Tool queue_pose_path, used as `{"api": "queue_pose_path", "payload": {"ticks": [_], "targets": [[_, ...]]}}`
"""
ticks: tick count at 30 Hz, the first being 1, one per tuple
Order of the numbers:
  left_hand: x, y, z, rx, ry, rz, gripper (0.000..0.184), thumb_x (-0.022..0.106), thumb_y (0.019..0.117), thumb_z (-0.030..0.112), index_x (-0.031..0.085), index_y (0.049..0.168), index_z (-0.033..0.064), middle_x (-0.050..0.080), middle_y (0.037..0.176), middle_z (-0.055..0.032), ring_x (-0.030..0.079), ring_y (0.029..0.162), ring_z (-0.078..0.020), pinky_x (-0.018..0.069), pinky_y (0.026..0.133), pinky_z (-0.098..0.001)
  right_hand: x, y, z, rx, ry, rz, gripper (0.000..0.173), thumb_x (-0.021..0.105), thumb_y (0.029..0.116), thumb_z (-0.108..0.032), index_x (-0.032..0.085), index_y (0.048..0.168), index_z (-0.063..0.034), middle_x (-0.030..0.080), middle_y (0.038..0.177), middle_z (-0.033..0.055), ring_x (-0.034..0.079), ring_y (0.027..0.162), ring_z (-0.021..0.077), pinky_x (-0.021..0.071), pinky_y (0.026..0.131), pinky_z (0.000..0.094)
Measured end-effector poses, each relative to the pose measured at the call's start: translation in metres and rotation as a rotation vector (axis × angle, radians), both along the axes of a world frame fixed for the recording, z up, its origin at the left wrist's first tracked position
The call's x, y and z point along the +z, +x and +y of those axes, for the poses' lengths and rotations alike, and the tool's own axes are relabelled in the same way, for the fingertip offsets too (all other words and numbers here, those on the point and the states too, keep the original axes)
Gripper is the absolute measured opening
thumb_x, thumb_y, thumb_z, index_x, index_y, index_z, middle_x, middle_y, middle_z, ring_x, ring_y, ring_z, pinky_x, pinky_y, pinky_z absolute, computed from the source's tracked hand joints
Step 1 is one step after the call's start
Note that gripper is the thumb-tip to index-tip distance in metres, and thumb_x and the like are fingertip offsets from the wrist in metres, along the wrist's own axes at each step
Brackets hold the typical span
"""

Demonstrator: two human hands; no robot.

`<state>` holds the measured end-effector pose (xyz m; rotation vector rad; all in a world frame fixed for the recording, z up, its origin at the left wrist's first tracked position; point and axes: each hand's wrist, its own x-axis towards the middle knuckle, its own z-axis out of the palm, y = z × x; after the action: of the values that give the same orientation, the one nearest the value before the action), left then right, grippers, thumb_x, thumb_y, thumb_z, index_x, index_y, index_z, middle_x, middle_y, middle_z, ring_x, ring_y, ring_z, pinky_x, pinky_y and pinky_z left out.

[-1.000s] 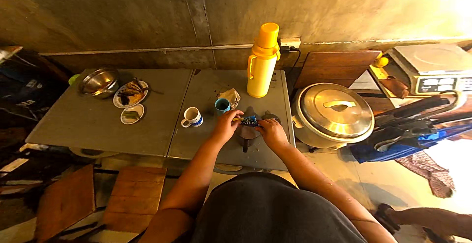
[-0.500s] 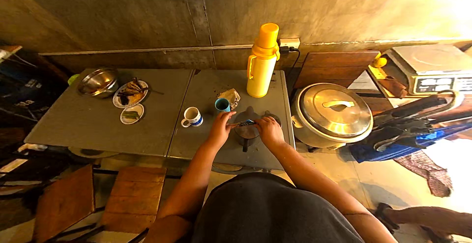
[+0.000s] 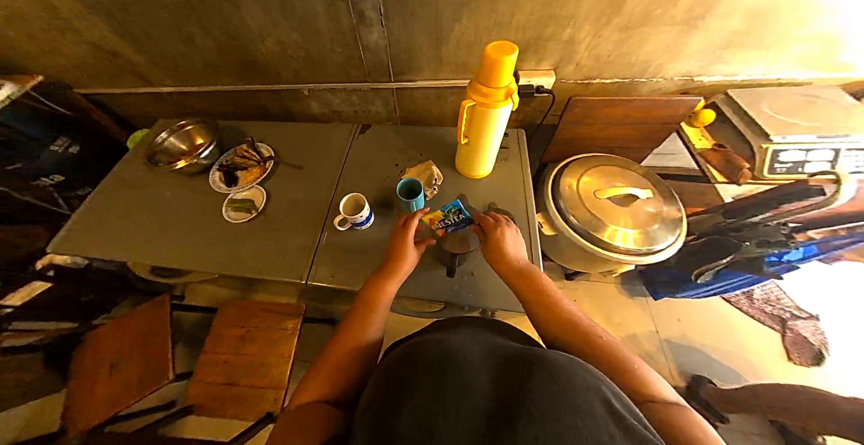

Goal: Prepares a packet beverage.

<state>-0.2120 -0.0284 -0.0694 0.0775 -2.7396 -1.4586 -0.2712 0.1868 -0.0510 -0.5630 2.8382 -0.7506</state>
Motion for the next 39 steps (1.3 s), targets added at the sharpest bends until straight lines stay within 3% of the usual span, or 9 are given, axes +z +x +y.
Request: {"api": "queue_pose_path", "payload": {"ticks": [8,13,17,23,26,29,32,35,39], "targets": [[-0.001,-0.008,0.013,-0.027,-0.217,0.121,0.029,0.065,0.0991,0.013,0.069,0.125,0.0005,0.07,0.122,-0.0172,0.064,0.118,-0.031,0.0485,0.106,-0.0455,-0.012,0.0,-0.001,0.059,0.06,0.044,0.029,0.053,0.107,-0.015,0.07,0.127,-0.0039,0.07,0.122,0.0189,0.063,0.123,0.0378,0.0471,0.109,0.0535],[0.015,-0.027,0.026,-0.2,-0.29,0.072,0.047,0.07,0.0965,0.015,0.059,0.142,0.0113,0.07,0.128,-0.0095,0.063,0.123,-0.027,0.0449,0.111,-0.0459,-0.019,0.001,0.004,0.059,-0.005,0.113,0.028,0.053,0.1063,-0.013,0.071,0.127,-0.0066,0.072,0.119,0.0175,0.065,0.12,0.0368,0.0496,0.106,0.0527],[0.009,-0.044,0.037,-0.21,-0.379,0.078,0.032,0.072,0.0947,0.017,0.07,0.127,0.0116,0.074,0.106,-0.0094,0.067,0.106,-0.0269,0.0457,0.107,-0.0464,-0.02,0.002,0.006,0.056,-0.03,0.1,0.028,0.057,0.1048,-0.015,0.071,0.128,-0.0085,0.072,0.119,0.0159,0.066,0.119,0.0351,0.0497,0.106,0.0517],[-0.005,-0.051,0.04,-0.241,-0.428,0.226,0.031,0.062,0.0979,0.009,0.073,0.127,0.0135,0.072,0.126,-0.0079,0.06,0.129,-0.0266,0.0289,0.123,-0.051,-0.004,0.004,0.007,0.042,-0.02,-0.005,0.035,0.054,0.1054,-0.016,0.065,0.138,-0.0096,0.069,0.13,0.0181,0.061,0.128,0.0362,0.0458,0.111,0.0526],[0.0,-0.049,0.046,-0.191,-0.466,0.308,0.031,0.073,0.0883,0.005,0.075,0.119,0.0084,0.076,0.108,-0.0082,0.068,0.113,-0.0291,0.0316,0.119,-0.0564,-0.002,0.006,0.01,0.02,0.001,-0.011,0.034,0.055,0.1048,-0.015,0.066,0.137,-0.01,0.067,0.132,0.0191,0.06,0.13,0.0366,0.0467,0.111,0.0532],[0.01,-0.047,0.049,-0.166,-0.499,0.352,0.055,0.084,0.0794,0.01,0.066,0.131,0.0029,0.076,0.105,-0.0132,0.068,0.109,-0.0372,0.0293,0.115,-0.0671,-0.001,0.004,0.015,0.034,0.0,-0.003,0.028,0.057,0.1041,-0.013,0.069,0.127,-0.0049,0.068,0.129,0.0198,0.06,0.128,0.0379,0.048,0.108,0.0553],[0.014,-0.031,0.032,-0.168,-0.417,0.395,0.099,0.09,0.0742,0.032,0.041,0.153,-0.0026,0.054,0.146,-0.0261,0.04,0.141,-0.0525,0.0148,0.115,-0.0777,0.007,0.002,0.024,0.038,-0.079,0.052,0.025,0.055,0.1033,-0.008,0.071,0.123,-0.0039,0.069,0.125,0.0183,0.061,0.125,0.036,0.0495,0.106,0.0528],[0.019,-0.005,0.006,-0.092,-0.263,0.43,0.103,0.084,0.0796,0.031,0.028,0.153,-0.0146,0.04,0.149,-0.0398,0.037,0.14,-0.0574,0.0272,0.116,-0.0676,0.02,0.001,0.029,0.006,-0.171,0.149,0.025,0.055,0.1049,-0.01,0.071,0.123,-0.0036,0.07,0.123,0.0176,0.064,0.122,0.035,0.0522,0.103,0.0508],[-0.011,0.033,-0.005,0.008,-0.118,0.073,0.059,0.065,0.1002,0.026,0.048,0.14,-0.0129,0.056,0.132,-0.0365,0.057,0.123,-0.0457,0.0471,0.104,-0.0543,0.018,0.004,0.024,0.041,-0.004,-0.055,0.028,0.052,0.1028,-0.001,0.068,0.126,-0.0005,0.064,0.132,0.0226,0.059,0.127,0.0406,0.0508,0.103,0.0577]]}}
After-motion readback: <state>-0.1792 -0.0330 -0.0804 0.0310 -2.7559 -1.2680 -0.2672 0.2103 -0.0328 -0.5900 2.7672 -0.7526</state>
